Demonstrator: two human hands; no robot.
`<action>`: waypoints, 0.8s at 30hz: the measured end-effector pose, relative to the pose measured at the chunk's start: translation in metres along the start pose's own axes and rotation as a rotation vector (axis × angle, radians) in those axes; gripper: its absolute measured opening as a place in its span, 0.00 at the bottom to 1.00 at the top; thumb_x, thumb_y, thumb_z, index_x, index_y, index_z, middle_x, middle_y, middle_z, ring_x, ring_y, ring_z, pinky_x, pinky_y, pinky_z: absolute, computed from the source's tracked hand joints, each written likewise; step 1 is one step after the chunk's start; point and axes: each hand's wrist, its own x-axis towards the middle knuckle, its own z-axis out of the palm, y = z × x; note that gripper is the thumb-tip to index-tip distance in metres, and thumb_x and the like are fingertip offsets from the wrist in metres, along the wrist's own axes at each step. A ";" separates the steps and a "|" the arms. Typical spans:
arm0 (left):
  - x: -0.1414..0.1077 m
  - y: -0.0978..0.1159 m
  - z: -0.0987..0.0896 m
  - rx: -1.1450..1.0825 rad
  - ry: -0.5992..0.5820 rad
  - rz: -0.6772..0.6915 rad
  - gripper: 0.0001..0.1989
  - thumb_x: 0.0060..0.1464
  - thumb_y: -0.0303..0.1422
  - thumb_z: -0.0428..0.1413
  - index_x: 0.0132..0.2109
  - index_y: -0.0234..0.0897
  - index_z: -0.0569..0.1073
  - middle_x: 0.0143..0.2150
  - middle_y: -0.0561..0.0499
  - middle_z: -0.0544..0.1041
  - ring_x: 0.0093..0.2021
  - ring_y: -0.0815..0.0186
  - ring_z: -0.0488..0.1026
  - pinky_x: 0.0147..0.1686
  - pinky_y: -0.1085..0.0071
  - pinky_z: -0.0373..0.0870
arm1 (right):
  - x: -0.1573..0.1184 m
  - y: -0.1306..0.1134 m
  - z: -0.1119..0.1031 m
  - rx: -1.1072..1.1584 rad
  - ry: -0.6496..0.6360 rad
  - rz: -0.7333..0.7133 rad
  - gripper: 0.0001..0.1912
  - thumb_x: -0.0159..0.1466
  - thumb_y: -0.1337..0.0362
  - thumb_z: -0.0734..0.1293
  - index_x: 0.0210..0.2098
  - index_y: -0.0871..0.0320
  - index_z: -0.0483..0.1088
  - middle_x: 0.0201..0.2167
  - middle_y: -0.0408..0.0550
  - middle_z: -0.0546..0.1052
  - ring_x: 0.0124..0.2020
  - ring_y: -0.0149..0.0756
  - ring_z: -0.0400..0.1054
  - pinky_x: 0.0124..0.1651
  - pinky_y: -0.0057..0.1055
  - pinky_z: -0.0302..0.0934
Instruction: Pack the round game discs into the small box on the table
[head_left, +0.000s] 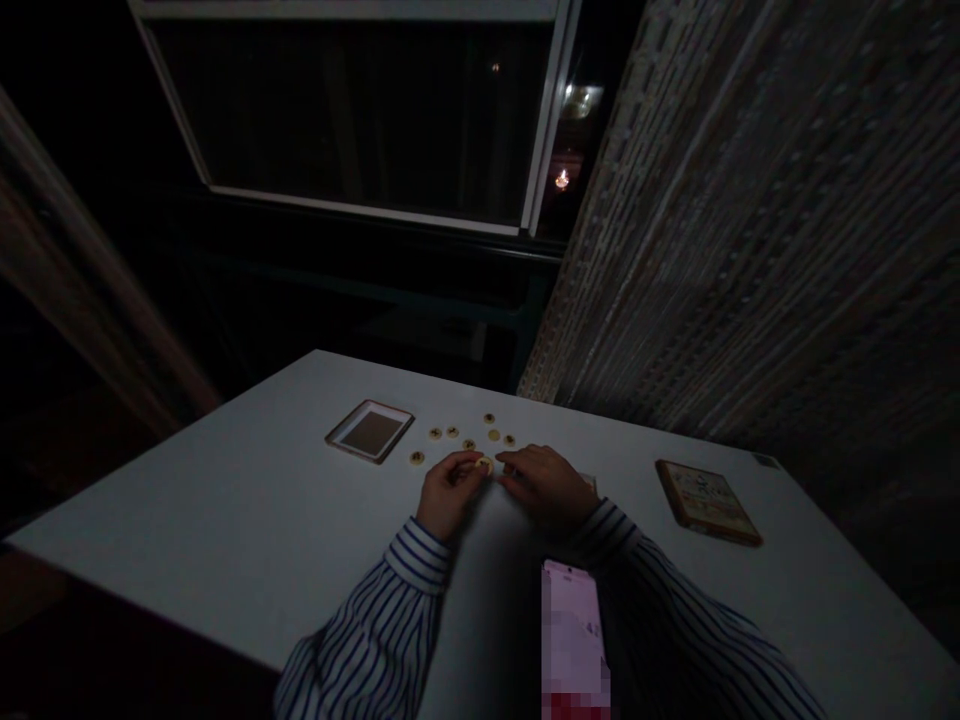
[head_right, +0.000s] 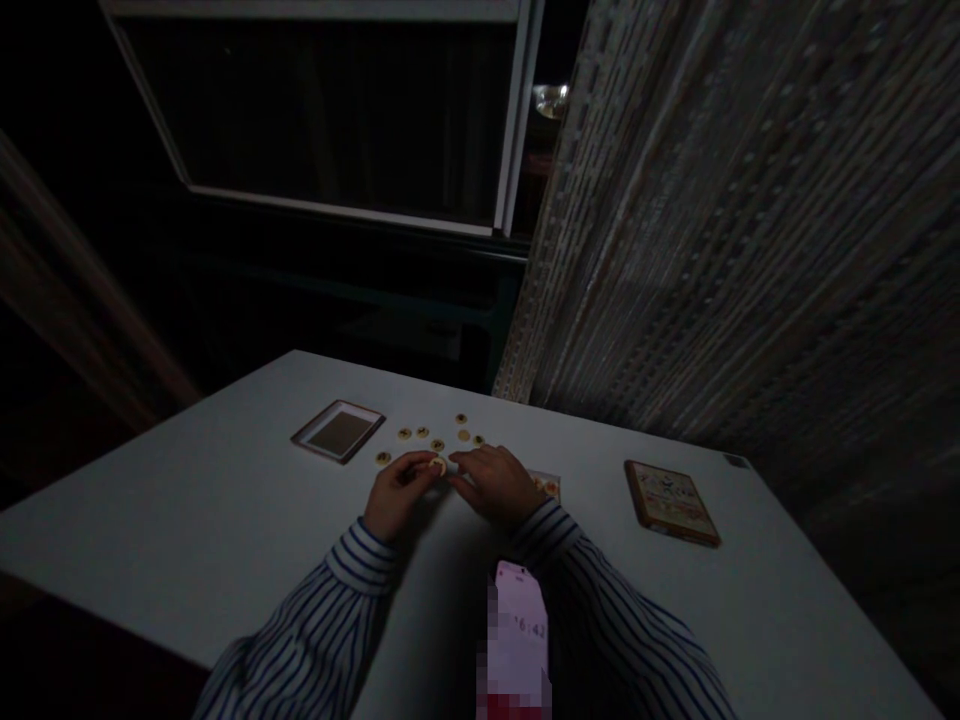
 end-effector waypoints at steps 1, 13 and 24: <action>0.000 -0.001 0.002 0.010 0.000 0.000 0.15 0.39 0.37 0.62 0.34 0.33 0.74 0.29 0.49 0.77 0.31 0.67 0.74 0.34 0.72 0.70 | -0.004 0.003 0.000 0.002 0.014 0.005 0.15 0.61 0.63 0.62 0.46 0.60 0.68 0.38 0.51 0.76 0.40 0.36 0.68 0.43 0.33 0.59; -0.005 -0.008 0.029 0.018 -0.057 -0.089 0.16 0.39 0.38 0.62 0.36 0.33 0.76 0.32 0.47 0.78 0.33 0.67 0.74 0.38 0.70 0.70 | -0.041 0.025 0.009 0.026 0.127 0.103 0.12 0.60 0.65 0.62 0.43 0.60 0.70 0.35 0.49 0.77 0.36 0.35 0.69 0.41 0.32 0.61; -0.005 -0.019 0.051 0.055 -0.092 -0.130 0.16 0.42 0.38 0.60 0.38 0.33 0.77 0.33 0.47 0.79 0.32 0.66 0.74 0.37 0.70 0.71 | -0.055 0.040 0.010 0.040 0.122 0.158 0.13 0.63 0.62 0.59 0.43 0.59 0.70 0.35 0.49 0.77 0.36 0.34 0.68 0.40 0.29 0.60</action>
